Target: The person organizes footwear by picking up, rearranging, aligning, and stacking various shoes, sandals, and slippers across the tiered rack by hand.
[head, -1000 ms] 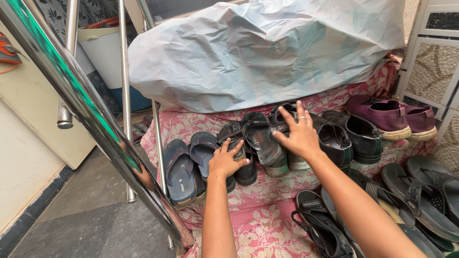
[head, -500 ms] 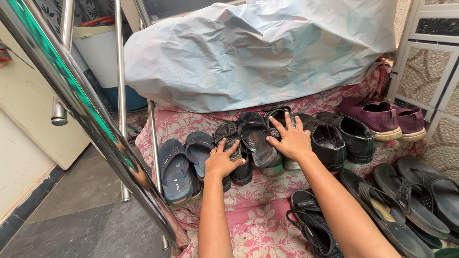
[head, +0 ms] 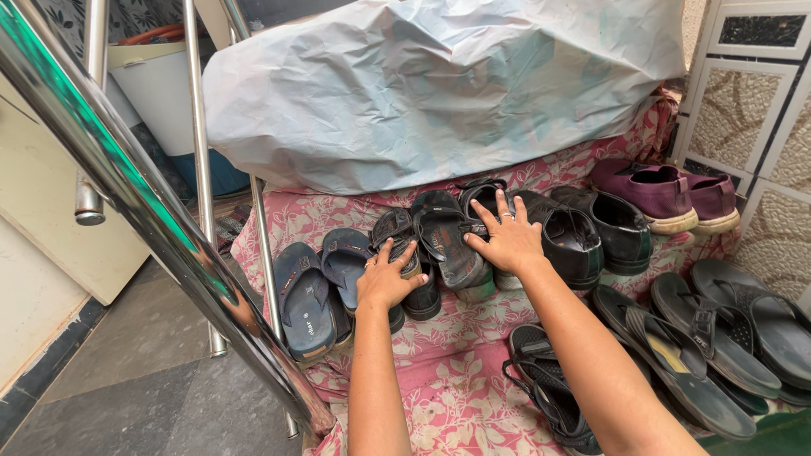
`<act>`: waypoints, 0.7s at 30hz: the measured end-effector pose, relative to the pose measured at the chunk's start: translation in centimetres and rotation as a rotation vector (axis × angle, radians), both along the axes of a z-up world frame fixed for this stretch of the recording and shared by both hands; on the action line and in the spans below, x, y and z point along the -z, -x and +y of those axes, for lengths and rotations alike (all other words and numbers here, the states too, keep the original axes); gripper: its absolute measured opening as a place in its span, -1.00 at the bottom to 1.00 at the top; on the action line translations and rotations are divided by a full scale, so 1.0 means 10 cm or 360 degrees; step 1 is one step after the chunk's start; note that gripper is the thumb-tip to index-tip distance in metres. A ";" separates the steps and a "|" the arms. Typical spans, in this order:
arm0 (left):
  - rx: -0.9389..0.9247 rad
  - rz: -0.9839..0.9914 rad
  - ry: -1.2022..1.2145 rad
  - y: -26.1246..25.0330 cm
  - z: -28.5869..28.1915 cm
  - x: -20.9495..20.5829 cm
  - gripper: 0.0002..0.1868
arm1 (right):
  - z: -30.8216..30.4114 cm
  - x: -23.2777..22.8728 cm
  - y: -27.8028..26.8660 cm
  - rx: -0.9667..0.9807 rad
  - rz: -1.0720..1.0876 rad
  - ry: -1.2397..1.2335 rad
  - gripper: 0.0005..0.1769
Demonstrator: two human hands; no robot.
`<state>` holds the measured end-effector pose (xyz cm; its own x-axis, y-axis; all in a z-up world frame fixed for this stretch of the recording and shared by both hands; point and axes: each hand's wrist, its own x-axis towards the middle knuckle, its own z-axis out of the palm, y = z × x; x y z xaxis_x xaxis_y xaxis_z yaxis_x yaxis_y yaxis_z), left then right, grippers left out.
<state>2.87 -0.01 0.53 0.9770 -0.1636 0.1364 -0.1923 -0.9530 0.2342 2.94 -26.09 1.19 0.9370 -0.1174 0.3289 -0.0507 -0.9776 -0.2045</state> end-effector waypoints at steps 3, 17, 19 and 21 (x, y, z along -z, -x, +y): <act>0.0006 -0.0021 0.0025 -0.01 -0.01 0.00 -0.13 | 0.00 0.01 0.01 -0.0001 0.0010 0.0015 -0.07; -0.0008 -0.0029 0.0021 -0.03 -0.01 0.03 -0.13 | -0.01 0.03 -0.02 0.0009 0.0024 0.0002 -0.07; -0.0007 -0.0030 0.0024 -0.03 0.00 0.03 -0.13 | -0.01 0.04 -0.02 0.0012 0.0026 0.0005 -0.07; -0.0007 -0.0031 0.0027 -0.03 0.00 0.03 -0.13 | -0.01 0.04 -0.03 0.0015 0.0032 0.0004 -0.08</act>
<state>3.15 -0.06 0.20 0.9748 -0.1570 0.1583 -0.1930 -0.9496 0.2468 3.23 -26.21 0.74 0.9424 -0.1252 0.3101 -0.0638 -0.9775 -0.2009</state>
